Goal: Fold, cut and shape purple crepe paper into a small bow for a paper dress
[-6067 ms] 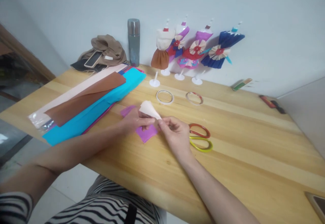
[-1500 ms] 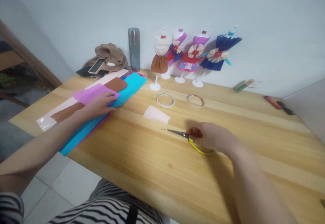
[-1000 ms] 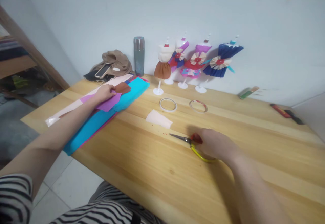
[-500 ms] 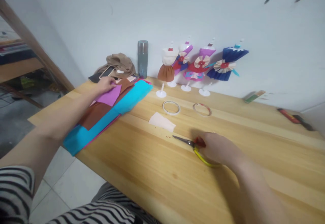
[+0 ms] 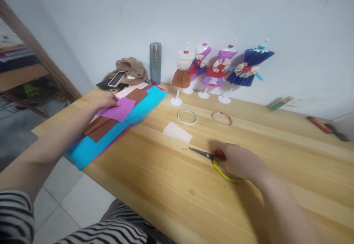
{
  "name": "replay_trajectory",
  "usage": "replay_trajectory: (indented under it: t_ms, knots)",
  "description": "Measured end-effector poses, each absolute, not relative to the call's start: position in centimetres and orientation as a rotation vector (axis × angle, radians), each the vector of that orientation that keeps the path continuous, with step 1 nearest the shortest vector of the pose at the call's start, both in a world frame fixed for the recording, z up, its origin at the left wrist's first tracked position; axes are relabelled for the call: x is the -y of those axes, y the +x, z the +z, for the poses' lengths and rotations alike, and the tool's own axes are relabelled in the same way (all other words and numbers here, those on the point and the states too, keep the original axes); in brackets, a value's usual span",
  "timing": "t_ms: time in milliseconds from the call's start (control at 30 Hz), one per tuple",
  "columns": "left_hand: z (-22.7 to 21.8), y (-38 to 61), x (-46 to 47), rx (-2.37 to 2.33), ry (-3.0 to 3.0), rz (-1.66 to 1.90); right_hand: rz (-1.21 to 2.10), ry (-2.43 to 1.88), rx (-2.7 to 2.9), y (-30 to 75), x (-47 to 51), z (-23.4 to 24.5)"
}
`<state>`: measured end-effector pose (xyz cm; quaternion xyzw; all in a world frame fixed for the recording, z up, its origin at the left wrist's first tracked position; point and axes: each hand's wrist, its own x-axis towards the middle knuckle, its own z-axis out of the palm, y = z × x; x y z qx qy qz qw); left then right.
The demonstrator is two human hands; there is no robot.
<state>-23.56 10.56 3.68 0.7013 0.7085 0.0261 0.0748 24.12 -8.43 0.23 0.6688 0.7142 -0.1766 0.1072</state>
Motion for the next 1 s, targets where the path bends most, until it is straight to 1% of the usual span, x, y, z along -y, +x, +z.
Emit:
replay_trajectory:
  t_ms: [100, 200, 267, 333, 433, 500, 533, 567, 600, 633, 667, 700, 733, 767, 800, 867, 933, 1000]
  knots:
    - [3.8, -23.5, -10.5, -2.160, 2.062, 0.066, -0.530, 1.986, -2.108, 23.9, 8.5, 0.5]
    - [5.0, -22.4, -9.8, -2.212, 2.109, 0.178, -0.518, 1.973, -2.090, 23.5, 8.6, 1.1]
    - [6.2, -21.0, -8.7, -2.240, 2.176, 0.398, -0.508, 1.969, -2.064, 23.2, 8.7, 1.6]
    - [7.4, -19.0, -6.9, -2.140, 2.156, 0.582, -0.494, 1.977, -1.999, 22.9, 8.7, 2.2]
    - [8.1, -15.2, -3.7, -1.723, 1.857, 0.870, -0.401, 2.061, -1.868, 22.2, 8.7, 3.2]
    - [7.4, -12.4, -1.6, -1.280, 1.547, 0.900, -0.331, 2.180, -1.868, 21.5, 8.8, 3.6]
    - [6.8, -11.1, -0.7, -1.095, 1.431, 0.839, -0.362, 2.246, -1.939, 21.0, 8.9, 3.7]
    - [6.1, -9.8, 0.1, -0.973, 1.323, 0.827, -0.475, 2.299, -2.064, 20.3, 9.1, 3.6]
    - [5.2, -8.6, 0.9, -0.881, 1.233, 0.808, -0.690, 2.332, -2.228, 19.5, 9.3, 3.5]
    - [4.4, -7.5, 1.5, -0.812, 1.157, 0.806, -1.032, 2.306, -2.405, 18.6, 9.6, 3.2]
    - [3.6, -6.4, 2.1, -0.749, 1.085, 0.814, -1.449, 2.222, -2.511, 17.6, 9.8, 2.9]
    - [2.8, -5.5, 2.7, -0.683, 1.027, 0.800, -1.834, 2.142, -2.530, 16.7, 10.0, 2.5]
    - [2.2, -4.7, 3.2, -0.629, 0.973, 0.763, -2.125, 2.128, -2.495, 15.9, 10.1, 2.1]
    - [1.6, -4.1, 3.6, -0.604, 0.923, 0.757, -2.338, 2.131, -2.415, 15.2, 10.1, 1.6]
    - [1.1, -3.6, 3.9, -0.590, 0.885, 0.765, -2.508, 2.149, -2.288, 14.8, 10.1, 1.1]
    - [0.4, -3.4, 4.3, -0.596, 0.849, 0.778, -2.738, 2.209, -2.010, 14.8, 10.0, 0.2]
    - [0.1, -3.7, 4.5, -0.626, 0.883, 0.742, -2.857, 2.200, -1.815, 15.5, 9.7, -0.3]
    - [0.0, -4.5, 4.3, -0.658, 0.950, 0.681, -2.904, 2.155, -1.738, 16.4, 9.5, -0.5]
